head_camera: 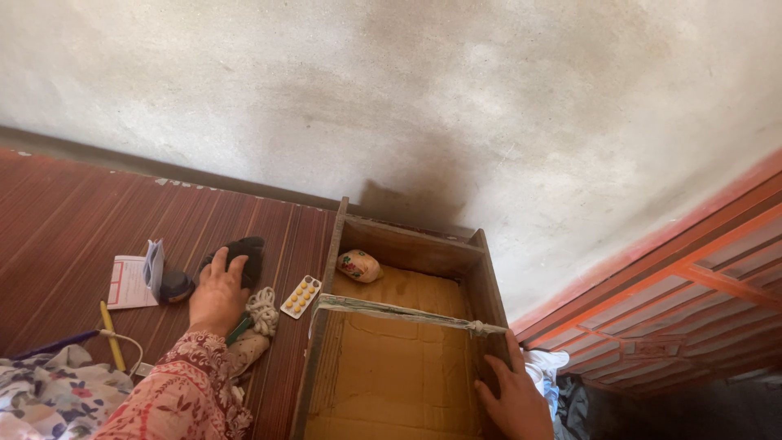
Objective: The person places various small items into a wooden drawer on a table. They handle a cloth, a small pouch, a black pouch, a stapler, a phone, a charger, pens, and a pill blister pack, arranging them inside the drawer.
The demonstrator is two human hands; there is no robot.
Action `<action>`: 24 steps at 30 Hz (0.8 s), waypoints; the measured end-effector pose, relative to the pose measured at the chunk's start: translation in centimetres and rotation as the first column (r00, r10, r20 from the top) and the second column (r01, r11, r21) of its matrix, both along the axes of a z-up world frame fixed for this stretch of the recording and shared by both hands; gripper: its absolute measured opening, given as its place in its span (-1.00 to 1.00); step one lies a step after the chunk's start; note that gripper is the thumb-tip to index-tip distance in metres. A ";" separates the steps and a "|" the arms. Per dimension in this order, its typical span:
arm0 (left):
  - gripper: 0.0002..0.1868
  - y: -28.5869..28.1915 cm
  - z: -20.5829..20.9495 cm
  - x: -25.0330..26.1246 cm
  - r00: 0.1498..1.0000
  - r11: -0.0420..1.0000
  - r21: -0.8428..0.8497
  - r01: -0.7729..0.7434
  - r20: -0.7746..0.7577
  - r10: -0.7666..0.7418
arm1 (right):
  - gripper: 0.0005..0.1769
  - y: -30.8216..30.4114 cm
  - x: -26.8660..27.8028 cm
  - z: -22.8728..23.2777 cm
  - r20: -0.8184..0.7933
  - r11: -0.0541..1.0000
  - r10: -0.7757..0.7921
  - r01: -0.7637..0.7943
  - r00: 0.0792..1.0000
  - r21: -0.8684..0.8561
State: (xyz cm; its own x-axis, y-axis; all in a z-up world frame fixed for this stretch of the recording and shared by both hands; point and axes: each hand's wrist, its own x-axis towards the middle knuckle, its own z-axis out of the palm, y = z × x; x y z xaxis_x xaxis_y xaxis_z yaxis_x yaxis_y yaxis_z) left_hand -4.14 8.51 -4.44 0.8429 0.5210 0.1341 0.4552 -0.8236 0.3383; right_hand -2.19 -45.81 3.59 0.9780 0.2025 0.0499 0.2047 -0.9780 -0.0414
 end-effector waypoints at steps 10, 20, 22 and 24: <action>-0.32 0.2 1.5 -1.9 0.959 0.995 -0.099 -0.006 0.282 0.034 | -0.40 0.4 -0.4 0.7 0.007 0.999 0.010 -0.010 1.000 0.032; -0.60 0.1 7.1 -3.5 0.757 0.022 -0.957 0.290 0.243 0.607 | -0.39 0.7 -0.4 1.1 -0.017 1.000 -0.008 0.008 1.000 -0.007; -0.63 0.3 6.5 -3.3 0.730 -0.156 -0.891 0.425 0.236 0.641 | -0.38 0.6 -0.3 0.9 -0.021 1.000 -0.004 0.004 1.000 -0.008; -0.69 0.2 6.3 -3.0 0.783 -0.193 -0.893 0.407 0.233 0.576 | -0.38 0.4 -0.2 0.6 -0.006 1.000 -0.003 0.003 1.000 -0.012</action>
